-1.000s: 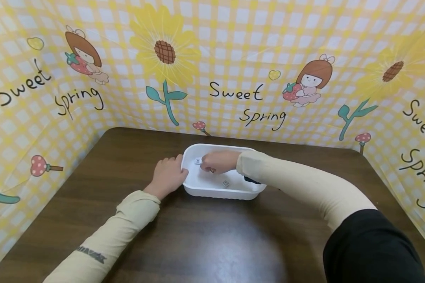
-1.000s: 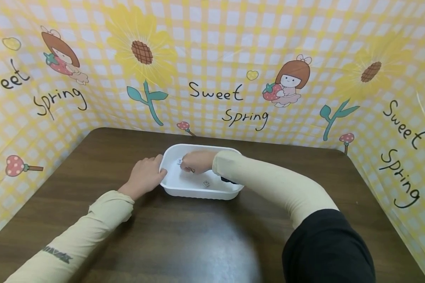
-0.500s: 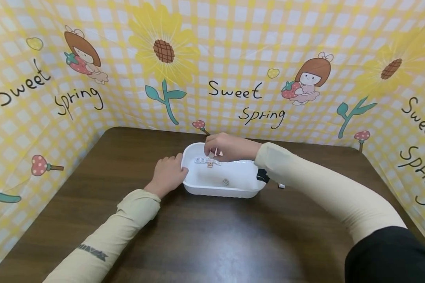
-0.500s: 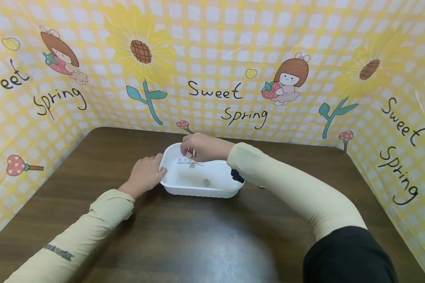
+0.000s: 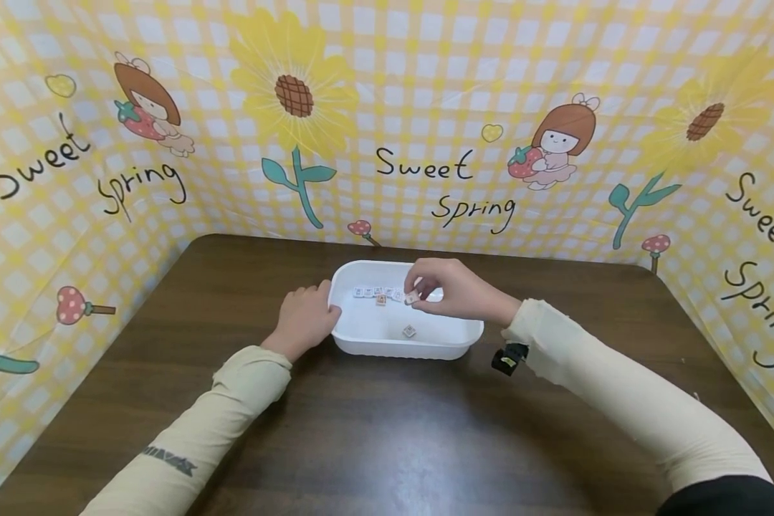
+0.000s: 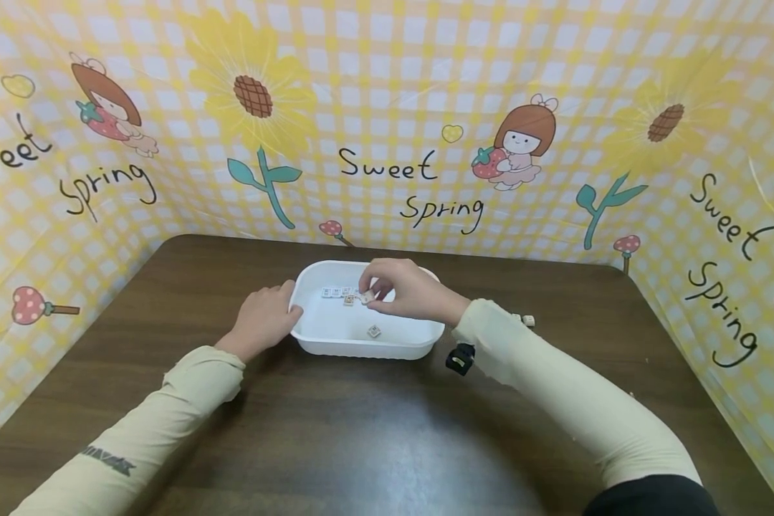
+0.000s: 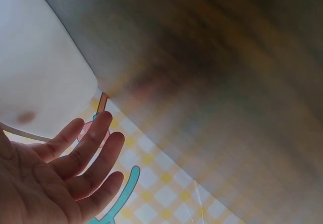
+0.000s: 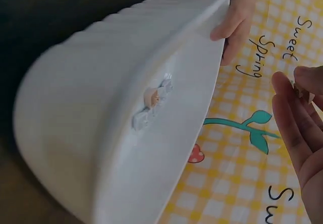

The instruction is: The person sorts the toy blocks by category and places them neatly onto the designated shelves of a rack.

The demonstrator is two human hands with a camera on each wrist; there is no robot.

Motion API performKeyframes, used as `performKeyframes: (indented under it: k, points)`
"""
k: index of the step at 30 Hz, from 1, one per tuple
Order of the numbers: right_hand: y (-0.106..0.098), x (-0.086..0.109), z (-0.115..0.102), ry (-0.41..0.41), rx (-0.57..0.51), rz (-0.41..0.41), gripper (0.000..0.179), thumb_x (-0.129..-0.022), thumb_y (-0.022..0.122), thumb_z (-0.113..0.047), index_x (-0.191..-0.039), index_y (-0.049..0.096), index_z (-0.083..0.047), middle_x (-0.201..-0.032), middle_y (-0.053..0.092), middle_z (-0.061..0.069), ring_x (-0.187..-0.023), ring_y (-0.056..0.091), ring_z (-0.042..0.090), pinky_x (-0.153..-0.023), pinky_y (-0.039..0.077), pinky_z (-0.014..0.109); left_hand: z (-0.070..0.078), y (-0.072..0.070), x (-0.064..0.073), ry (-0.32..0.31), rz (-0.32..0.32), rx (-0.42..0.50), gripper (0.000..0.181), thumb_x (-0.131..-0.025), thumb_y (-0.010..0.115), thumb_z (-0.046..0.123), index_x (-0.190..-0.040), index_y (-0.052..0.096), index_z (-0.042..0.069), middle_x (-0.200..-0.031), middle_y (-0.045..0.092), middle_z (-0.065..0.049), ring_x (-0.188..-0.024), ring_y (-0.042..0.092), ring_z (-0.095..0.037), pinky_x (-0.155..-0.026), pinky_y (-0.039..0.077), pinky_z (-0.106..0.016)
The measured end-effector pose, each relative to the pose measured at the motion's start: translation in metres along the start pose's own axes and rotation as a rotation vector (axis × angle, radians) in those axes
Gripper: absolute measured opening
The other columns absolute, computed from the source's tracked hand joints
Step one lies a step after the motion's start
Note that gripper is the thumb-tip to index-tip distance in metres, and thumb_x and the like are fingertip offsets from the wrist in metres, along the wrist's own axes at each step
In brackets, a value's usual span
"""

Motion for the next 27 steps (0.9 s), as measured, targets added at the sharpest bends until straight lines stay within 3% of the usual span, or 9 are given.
performKeyframes:
  k: [11,15,20,24,27]
  points:
    - [-0.004,0.033,0.02,-0.014,-0.026,0.119,0.02,-0.077,0.073,-0.003,-0.096,0.068,-0.009,-0.096,0.068,0.002,-0.084,0.064,0.011,-0.075,0.054,0.026,-0.001,0.002,0.001,-0.002,-0.003,0.006,0.043,-0.088,0.046,0.026,-0.119,0.05,-0.004,-0.102,0.063,-0.021,-0.089,0.058,-0.034,-0.081,0.044,-0.047]
    - [-0.01,0.044,0.026,0.039,-0.036,0.148,0.021,-0.078,0.073,-0.004,-0.098,0.071,-0.01,-0.098,0.07,0.002,-0.088,0.065,0.011,-0.078,0.054,0.027,0.0,0.002,0.001,0.001,-0.002,0.008,0.043,-0.088,0.047,0.026,-0.119,0.05,-0.004,-0.102,0.063,-0.021,-0.088,0.058,-0.034,-0.08,0.044,-0.047]
    - [-0.027,0.065,0.038,0.114,-0.031,0.239,0.023,-0.077,0.073,-0.004,-0.1,0.071,-0.009,-0.101,0.071,0.006,-0.085,0.066,0.009,-0.071,0.054,0.023,0.001,0.004,0.0,-0.001,-0.005,0.01,0.043,-0.088,0.047,0.026,-0.119,0.05,-0.004,-0.102,0.064,-0.021,-0.087,0.057,-0.034,-0.08,0.045,-0.047]
    - [-0.047,0.091,0.059,0.149,-0.039,0.331,0.022,-0.077,0.072,-0.001,-0.098,0.069,-0.006,-0.097,0.07,0.01,-0.084,0.066,0.003,-0.072,0.053,0.018,-0.001,0.005,-0.002,0.002,-0.002,0.002,0.042,-0.089,0.047,0.027,-0.118,0.05,-0.003,-0.1,0.064,-0.02,-0.086,0.057,-0.033,-0.079,0.045,-0.046]
    - [-0.061,0.114,0.082,0.203,0.016,0.359,0.019,-0.079,0.072,-0.006,-0.097,0.069,-0.008,-0.093,0.07,0.009,-0.081,0.064,-0.003,-0.072,0.051,0.014,-0.003,0.005,-0.003,0.004,0.004,-0.006,0.042,-0.089,0.047,0.027,-0.118,0.05,-0.003,-0.099,0.063,-0.02,-0.085,0.057,-0.033,-0.077,0.045,-0.046]
Point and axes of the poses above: each hand's wrist, its own x-axis away from the middle knuckle, its own y-axis out of the palm, z = x × y, the point moved 6 cm from there along -x, towards the middle knuckle
